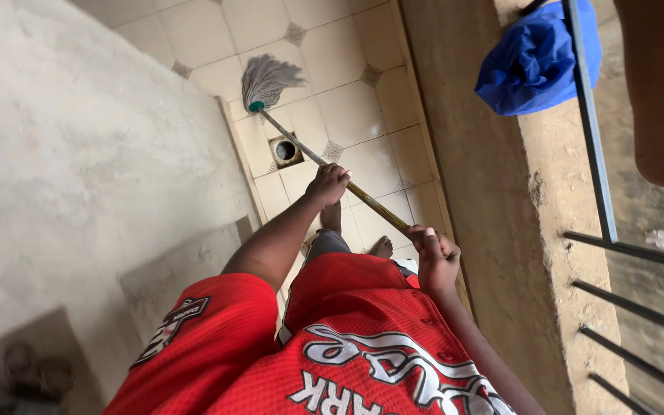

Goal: Mop the tiled floor of a balcony using a standard mop

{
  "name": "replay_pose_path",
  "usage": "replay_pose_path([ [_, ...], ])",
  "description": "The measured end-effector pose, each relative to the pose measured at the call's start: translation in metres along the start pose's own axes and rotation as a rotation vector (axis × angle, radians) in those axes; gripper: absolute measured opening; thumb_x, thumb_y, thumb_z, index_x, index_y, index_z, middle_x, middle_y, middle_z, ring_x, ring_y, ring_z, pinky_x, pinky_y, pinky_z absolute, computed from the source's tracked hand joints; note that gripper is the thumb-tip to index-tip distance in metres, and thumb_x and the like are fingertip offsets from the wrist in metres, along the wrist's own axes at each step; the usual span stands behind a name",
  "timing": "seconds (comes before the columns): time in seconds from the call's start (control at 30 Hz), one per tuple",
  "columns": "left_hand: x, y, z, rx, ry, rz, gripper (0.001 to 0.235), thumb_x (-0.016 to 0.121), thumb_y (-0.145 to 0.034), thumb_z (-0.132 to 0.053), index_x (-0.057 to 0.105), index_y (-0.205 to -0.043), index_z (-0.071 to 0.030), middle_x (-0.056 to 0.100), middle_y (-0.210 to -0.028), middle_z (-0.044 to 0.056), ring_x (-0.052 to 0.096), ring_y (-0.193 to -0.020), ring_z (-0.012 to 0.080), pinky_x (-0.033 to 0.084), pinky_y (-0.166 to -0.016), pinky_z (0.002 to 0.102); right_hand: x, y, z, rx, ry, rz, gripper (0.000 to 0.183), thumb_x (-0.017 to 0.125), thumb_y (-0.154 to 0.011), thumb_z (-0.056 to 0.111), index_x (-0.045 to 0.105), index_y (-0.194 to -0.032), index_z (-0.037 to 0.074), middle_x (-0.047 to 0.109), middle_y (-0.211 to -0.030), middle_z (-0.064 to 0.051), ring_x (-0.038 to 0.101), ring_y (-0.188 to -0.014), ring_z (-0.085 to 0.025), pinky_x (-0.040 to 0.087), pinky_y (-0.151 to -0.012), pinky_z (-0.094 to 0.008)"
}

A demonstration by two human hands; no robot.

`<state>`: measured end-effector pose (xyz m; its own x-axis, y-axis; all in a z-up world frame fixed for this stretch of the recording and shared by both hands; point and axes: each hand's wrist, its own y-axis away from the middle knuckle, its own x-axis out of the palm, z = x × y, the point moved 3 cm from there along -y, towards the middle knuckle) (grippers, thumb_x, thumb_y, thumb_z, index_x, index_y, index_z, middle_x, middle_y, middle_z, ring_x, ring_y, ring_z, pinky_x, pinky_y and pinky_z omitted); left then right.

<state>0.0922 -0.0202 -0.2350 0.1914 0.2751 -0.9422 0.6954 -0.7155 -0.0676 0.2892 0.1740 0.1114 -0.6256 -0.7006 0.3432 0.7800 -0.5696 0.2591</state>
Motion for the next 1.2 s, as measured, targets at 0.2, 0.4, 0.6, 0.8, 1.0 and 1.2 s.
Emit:
replay_pose_path([
  [0.2, -0.045, 0.048, -0.072, -0.602, 0.645, 0.387, 0.050, 0.034, -0.107, -0.052, 0.054, -0.131, -0.012, 0.046, -0.146, 0.016, 0.031, -0.148, 0.0366, 0.023, -0.127, 0.047, 0.013, 0.014, 0.074, -0.111, 0.440, 0.174, 0.049, 0.059, -0.105, 0.012, 0.061, -0.057, 0.004, 0.069, -0.068, -0.015, 0.066, -0.075, -0.022, 0.052, -0.079, -0.033],
  [0.4, -0.015, 0.087, -0.153, -0.233, 0.118, 0.306, 0.034, 0.035, -0.108, -0.037, 0.038, -0.134, -0.016, 0.042, -0.130, 0.019, 0.034, -0.137, 0.0459, 0.031, -0.109, 0.068, -0.011, 0.012, 0.142, -0.029, 0.603, 0.222, 0.048, 0.063, -0.101, 0.015, 0.057, -0.054, 0.008, 0.052, -0.053, -0.008, 0.050, -0.059, -0.017, 0.038, -0.060, -0.028],
  [0.6, 0.070, 0.110, -0.223, -0.482, 0.536, 0.533, 0.056, 0.000, -0.113, -0.059, 0.021, -0.151, -0.023, 0.034, -0.142, 0.018, 0.019, -0.147, 0.0395, 0.011, -0.120, 0.061, -0.039, -0.004, 0.181, 0.044, 0.746, 0.290, 0.045, 0.063, -0.098, 0.024, 0.062, -0.054, 0.014, 0.052, -0.052, -0.003, 0.047, -0.058, -0.013, 0.036, -0.061, -0.025],
  [0.8, -0.002, 0.068, -0.301, -1.046, 1.189, -0.313, 0.059, 0.032, -0.107, -0.069, 0.044, -0.088, -0.015, 0.044, -0.096, 0.010, 0.045, -0.113, 0.0331, 0.017, -0.116, 0.048, -0.022, 0.001, 0.219, -0.045, 0.607, 0.631, 0.047, 0.062, -0.094, 0.014, 0.050, -0.049, 0.011, 0.045, -0.048, -0.005, 0.038, -0.054, -0.013, 0.034, -0.056, -0.025],
  [1.0, 0.002, 0.025, -0.304, -1.003, 1.272, -0.568, 0.055, 0.046, -0.107, -0.058, 0.056, -0.098, -0.004, 0.049, -0.136, 0.024, 0.031, -0.145, 0.0443, 0.014, -0.126, 0.049, -0.036, 0.012, 0.231, -0.256, 0.483, 0.893, 0.055, 0.067, -0.091, 0.007, 0.044, -0.041, 0.010, 0.036, -0.040, -0.004, 0.029, -0.041, -0.017, 0.028, -0.047, -0.028],
  [1.2, 0.005, -0.031, -0.297, -0.923, 1.480, -0.478, 0.077, 0.047, -0.107, -0.059, 0.033, -0.154, 0.000, 0.006, -0.167, 0.026, -0.004, -0.158, 0.0391, -0.004, -0.131, 0.050, -0.033, 0.032, 0.241, -0.404, 0.491, 1.068, 0.052, 0.063, -0.094, 0.003, 0.038, -0.049, 0.011, 0.034, -0.044, -0.006, 0.037, -0.041, -0.028, 0.041, -0.052, -0.035],
])
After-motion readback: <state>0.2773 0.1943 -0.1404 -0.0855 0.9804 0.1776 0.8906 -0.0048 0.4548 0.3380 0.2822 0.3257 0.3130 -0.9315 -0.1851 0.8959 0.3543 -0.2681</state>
